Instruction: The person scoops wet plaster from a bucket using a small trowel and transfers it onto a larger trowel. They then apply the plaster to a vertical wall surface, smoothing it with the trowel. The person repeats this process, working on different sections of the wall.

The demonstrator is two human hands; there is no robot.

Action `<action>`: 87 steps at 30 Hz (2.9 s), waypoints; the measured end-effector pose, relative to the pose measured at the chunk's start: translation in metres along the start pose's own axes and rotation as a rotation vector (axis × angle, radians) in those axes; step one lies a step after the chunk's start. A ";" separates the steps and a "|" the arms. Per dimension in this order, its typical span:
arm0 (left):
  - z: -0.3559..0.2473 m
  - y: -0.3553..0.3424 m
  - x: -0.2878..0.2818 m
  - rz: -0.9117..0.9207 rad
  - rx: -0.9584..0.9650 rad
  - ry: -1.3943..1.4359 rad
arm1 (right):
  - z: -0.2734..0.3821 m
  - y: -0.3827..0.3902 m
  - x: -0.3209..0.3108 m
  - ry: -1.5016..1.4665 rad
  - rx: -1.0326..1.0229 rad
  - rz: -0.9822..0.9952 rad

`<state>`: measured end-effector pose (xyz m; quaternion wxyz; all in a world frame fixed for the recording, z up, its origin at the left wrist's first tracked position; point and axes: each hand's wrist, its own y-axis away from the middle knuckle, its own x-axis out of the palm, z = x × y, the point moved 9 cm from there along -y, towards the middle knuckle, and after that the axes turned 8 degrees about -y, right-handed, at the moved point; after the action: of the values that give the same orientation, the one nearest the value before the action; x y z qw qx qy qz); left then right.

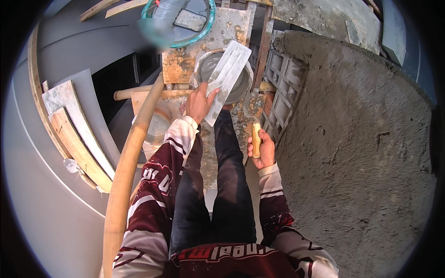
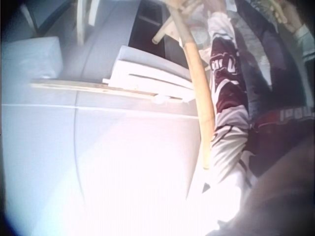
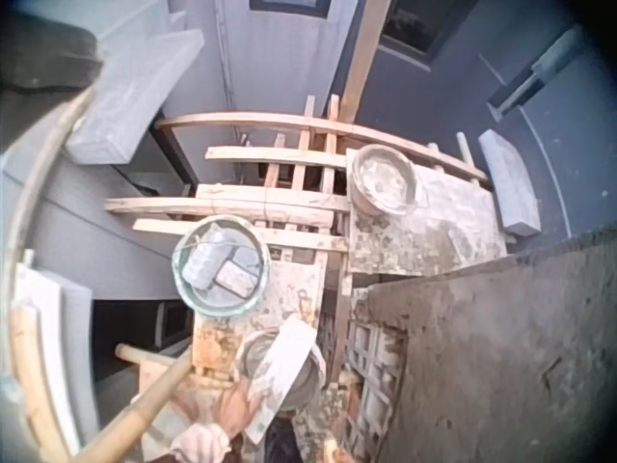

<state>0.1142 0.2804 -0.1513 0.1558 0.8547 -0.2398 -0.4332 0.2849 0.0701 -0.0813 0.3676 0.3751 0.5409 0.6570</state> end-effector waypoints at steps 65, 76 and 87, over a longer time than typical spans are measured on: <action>0.114 0.183 0.052 -0.051 -1.027 1.067 | -0.011 -0.163 0.146 2.525 -0.919 -0.067; 0.112 0.182 0.050 -0.051 -1.012 1.101 | 0.067 -0.076 0.145 2.352 -0.919 -0.116; 0.108 0.187 0.045 -0.028 -1.046 1.097 | -0.005 -0.122 0.105 2.674 -1.015 0.225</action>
<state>-0.0023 0.0931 -0.1544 0.6322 0.7655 0.1199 -0.0049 0.2426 0.1792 -0.1919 -0.3690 -0.6426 0.1535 0.6537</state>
